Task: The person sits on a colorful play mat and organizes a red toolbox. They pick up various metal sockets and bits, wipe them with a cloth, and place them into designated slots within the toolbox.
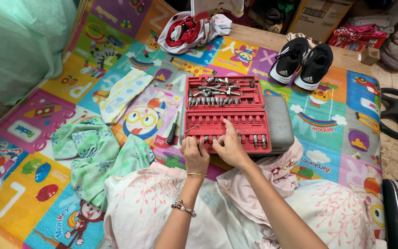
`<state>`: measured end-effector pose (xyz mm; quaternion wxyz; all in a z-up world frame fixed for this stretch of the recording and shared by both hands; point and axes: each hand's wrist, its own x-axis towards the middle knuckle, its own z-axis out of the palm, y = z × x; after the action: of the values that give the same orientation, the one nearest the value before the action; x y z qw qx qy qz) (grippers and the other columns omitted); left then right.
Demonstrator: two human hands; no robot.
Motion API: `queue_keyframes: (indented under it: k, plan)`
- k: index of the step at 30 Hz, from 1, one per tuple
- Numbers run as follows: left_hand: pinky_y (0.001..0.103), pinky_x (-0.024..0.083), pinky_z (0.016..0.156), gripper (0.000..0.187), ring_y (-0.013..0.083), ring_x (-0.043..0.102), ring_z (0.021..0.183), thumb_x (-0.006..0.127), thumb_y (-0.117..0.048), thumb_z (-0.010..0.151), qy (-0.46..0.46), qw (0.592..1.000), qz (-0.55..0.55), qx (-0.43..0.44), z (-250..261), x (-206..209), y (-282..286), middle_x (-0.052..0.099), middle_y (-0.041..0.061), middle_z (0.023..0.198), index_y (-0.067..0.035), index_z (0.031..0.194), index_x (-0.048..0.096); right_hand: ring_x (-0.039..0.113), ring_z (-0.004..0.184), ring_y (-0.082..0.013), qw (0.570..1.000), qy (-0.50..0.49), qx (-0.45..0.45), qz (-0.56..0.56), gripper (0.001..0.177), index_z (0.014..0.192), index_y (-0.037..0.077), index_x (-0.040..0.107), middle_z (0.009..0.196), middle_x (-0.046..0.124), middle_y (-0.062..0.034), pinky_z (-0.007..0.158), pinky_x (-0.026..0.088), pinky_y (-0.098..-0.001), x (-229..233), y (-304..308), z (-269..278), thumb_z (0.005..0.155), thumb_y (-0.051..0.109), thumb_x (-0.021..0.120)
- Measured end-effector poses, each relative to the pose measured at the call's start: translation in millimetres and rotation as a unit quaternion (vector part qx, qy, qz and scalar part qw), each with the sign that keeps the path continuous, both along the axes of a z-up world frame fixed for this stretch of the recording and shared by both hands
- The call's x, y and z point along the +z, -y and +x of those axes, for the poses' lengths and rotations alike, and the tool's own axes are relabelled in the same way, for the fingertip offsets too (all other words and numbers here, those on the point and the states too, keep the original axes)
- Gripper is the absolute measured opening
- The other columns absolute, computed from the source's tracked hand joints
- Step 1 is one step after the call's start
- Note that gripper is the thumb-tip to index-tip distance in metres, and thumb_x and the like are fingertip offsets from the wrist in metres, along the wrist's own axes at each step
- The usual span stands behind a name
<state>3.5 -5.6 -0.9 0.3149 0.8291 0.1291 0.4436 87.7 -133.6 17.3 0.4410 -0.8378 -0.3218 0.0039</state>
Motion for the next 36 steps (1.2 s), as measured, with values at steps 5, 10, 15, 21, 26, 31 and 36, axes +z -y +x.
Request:
queue_keyframes:
  k: [5,10,15,21,26,31,36]
  plan:
    - [0.046,0.040,0.082,0.020,0.0348,0.055,0.089,0.061,-0.017,0.101,-0.008,1.000,0.001,0.007,1.3,1.9,0.6,0.054,0.014,0.086,-0.003,0.088,0.054,0.029,0.149,-0.0455,0.998,-0.033,0.027,0.038,0.029,0.060,-0.005,0.070,0.138,0.035,-0.0429,0.118,0.024,-0.0441,1.8,-0.2,-0.7,0.079,0.018,0.072]
    - [0.046,0.040,0.083,0.020,0.0353,0.054,0.088,0.062,-0.015,0.100,0.001,1.000,0.000,-0.006,-3.5,6.3,0.8,0.054,0.014,0.086,-0.003,0.087,0.053,0.024,0.157,-0.0404,0.996,-0.060,-0.044,-0.043,0.030,0.073,-0.004,0.074,0.150,0.044,-0.0323,0.124,0.007,-0.0502,0.6,-8.8,-5.3,0.090,0.020,0.070]
    - [0.045,0.041,0.081,0.021,0.0338,0.056,0.082,0.065,-0.014,0.098,-0.003,0.999,-0.045,0.002,-6.0,16.2,5.2,0.057,0.013,0.080,-0.002,0.083,0.054,0.042,0.144,-0.0390,0.991,-0.074,-0.031,0.104,0.025,0.089,-0.002,0.077,0.158,0.036,-0.0293,0.114,0.033,-0.0426,12.9,4.3,-11.0,0.092,0.021,0.069]
    - [0.028,0.052,0.069,0.023,0.0157,0.065,0.071,0.067,-0.018,0.100,0.020,0.906,-0.423,-0.025,15.9,17.0,24.8,0.072,0.010,0.081,0.000,0.087,0.061,0.054,0.088,-0.0213,0.969,-0.145,-0.114,0.166,0.024,0.096,-0.003,0.078,0.143,0.063,-0.0152,0.075,0.046,-0.0319,33.0,15.9,-7.9,0.093,0.020,0.072]
    - [0.025,0.053,0.072,0.013,0.0113,0.069,0.080,0.072,-0.012,0.094,0.071,0.745,-0.643,-0.162,51.6,24.7,32.8,0.076,0.008,0.091,-0.001,0.097,0.065,0.058,0.069,-0.0032,0.935,-0.180,-0.153,0.265,0.026,0.103,-0.001,0.079,0.086,0.071,-0.0021,0.062,0.047,-0.0209,45.9,35.0,11.3,0.095,0.023,0.075]
    - [0.027,0.054,0.070,0.036,0.0141,0.072,0.086,0.073,-0.008,0.089,-0.019,0.745,-0.636,-0.203,83.7,41.1,39.7,0.076,0.008,0.092,-0.002,0.123,0.063,0.061,0.068,-0.0053,0.930,-0.168,-0.193,0.262,0.027,0.102,0.000,0.079,0.077,0.070,-0.0004,0.063,0.050,-0.0216,59.5,56.7,43.4,0.094,0.026,0.077]
    - [0.026,0.054,0.071,0.054,0.0145,0.073,0.088,0.072,-0.004,0.090,-0.064,0.756,-0.595,-0.267,126.6,49.8,42.8,0.075,0.010,0.096,0.005,0.141,0.057,0.056,0.063,-0.0048,0.926,-0.188,-0.209,0.252,0.027,0.099,0.000,0.078,0.074,0.066,0.0036,0.057,0.046,-0.0231,70.7,60.9,73.5,0.093,0.026,0.076]
